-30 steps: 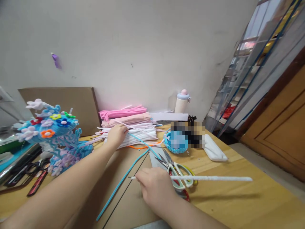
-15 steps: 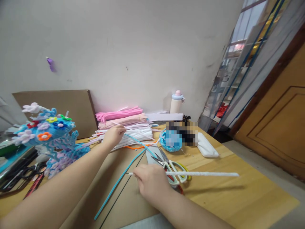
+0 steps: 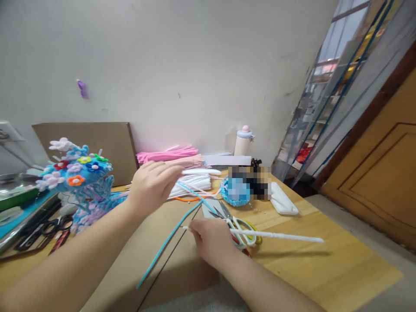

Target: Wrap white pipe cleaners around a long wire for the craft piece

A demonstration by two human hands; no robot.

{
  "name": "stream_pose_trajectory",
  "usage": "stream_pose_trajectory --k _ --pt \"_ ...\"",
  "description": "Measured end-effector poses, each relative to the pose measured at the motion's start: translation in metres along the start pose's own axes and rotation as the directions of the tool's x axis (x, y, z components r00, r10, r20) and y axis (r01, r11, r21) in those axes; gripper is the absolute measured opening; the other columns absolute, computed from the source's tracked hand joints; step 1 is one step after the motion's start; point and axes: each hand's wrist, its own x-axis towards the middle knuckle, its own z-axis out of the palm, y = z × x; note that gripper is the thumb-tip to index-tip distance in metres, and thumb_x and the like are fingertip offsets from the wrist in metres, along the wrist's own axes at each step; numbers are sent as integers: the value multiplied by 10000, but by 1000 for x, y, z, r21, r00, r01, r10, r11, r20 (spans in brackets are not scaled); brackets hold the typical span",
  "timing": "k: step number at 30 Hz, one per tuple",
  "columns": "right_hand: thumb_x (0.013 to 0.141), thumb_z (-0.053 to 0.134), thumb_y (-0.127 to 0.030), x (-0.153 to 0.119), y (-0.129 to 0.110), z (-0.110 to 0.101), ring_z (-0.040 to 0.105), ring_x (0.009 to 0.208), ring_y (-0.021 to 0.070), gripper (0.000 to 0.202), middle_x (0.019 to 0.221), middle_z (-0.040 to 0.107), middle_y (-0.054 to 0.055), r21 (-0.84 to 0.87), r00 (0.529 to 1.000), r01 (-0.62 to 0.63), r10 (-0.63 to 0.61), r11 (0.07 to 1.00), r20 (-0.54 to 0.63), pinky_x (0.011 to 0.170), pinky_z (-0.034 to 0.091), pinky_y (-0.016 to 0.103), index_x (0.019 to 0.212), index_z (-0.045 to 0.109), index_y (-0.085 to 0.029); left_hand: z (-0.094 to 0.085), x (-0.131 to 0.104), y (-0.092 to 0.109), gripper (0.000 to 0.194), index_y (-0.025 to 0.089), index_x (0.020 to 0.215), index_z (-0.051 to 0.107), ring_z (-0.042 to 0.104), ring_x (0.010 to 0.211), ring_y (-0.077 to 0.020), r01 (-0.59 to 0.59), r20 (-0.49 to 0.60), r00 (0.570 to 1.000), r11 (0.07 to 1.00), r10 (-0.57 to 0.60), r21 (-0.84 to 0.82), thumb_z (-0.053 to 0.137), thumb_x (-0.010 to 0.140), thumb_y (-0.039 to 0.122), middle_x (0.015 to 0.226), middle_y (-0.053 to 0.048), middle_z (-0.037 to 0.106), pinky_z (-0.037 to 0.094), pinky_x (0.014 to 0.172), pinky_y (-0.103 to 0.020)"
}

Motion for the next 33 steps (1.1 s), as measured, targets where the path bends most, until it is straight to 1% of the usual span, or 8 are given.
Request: stream_pose_trajectory --k 2,4,8,10,15,20,25,33 --pt "875 476 -178 -1 0 -1 610 729 160 207 767 694 12 -14 999 13 -13 1000 -41 608 316 260 845 673 -234 -26 -20 32 153 208 867 586 565 637 -142 -3 65 998 973 18 -232 437 903 216 680 -10 615 393 585 -242" --pt "869 478 -163 -3 -4 -4 592 711 167 209 745 677 15 -53 993 62 -67 997 -96 607 298 277 873 673 -238 -44 -48 58 143 221 853 548 520 533 -108 238 204 967 827 -153 -510 421 917 239 632 19 584 381 491 -205" --pt "884 451 -140 -8 -20 -17 545 653 177 241 694 640 30 -184 944 197 -237 963 -231 607 278 304 971 664 -209 -52 -100 74 184 231 925 530 563 476 -106 575 440 785 247 -436 -780 398 933 360 702 0 636 431 424 -205" --pt "897 446 -141 -7 -31 -23 548 660 173 243 705 646 34 -177 916 234 -278 956 -291 617 293 299 998 660 -196 -52 -116 65 289 207 820 550 565 472 -120 603 446 714 150 -540 -783 380 933 412 675 -15 630 429 406 -220" --pt "915 476 -186 4 -59 -40 586 702 157 200 753 674 33 -5 893 308 -291 951 -343 666 361 270 968 669 -196 -82 -125 29 230 205 819 617 614 842 -171 530 37 702 486 -712 -695 475 904 365 891 -36 661 498 728 -272" --pt "914 496 -205 11 -80 -49 611 712 132 173 782 690 26 286 897 404 -315 869 -312 665 409 241 916 669 -205 -110 -125 12 241 271 1146 490 464 441 -90 634 268 728 470 -632 -614 443 915 319 790 27 645 384 422 -219" --pt "892 502 -180 -1 -90 -43 593 673 151 186 747 681 42 238 808 517 -377 822 -452 656 417 280 950 676 -215 -105 -148 27 144 244 927 583 566 694 -122 536 254 844 747 -472 -393 442 921 270 759 19 615 442 609 -211" --pt "856 544 -283 12 -99 -51 577 684 139 181 728 648 16 622 995 31 35 783 -93 611 422 233 830 697 -190 -105 -166 31 248 232 1079 561 609 859 -173 299 58 953 952 -296 -69 403 906 151 975 -52 644 462 731 -263"
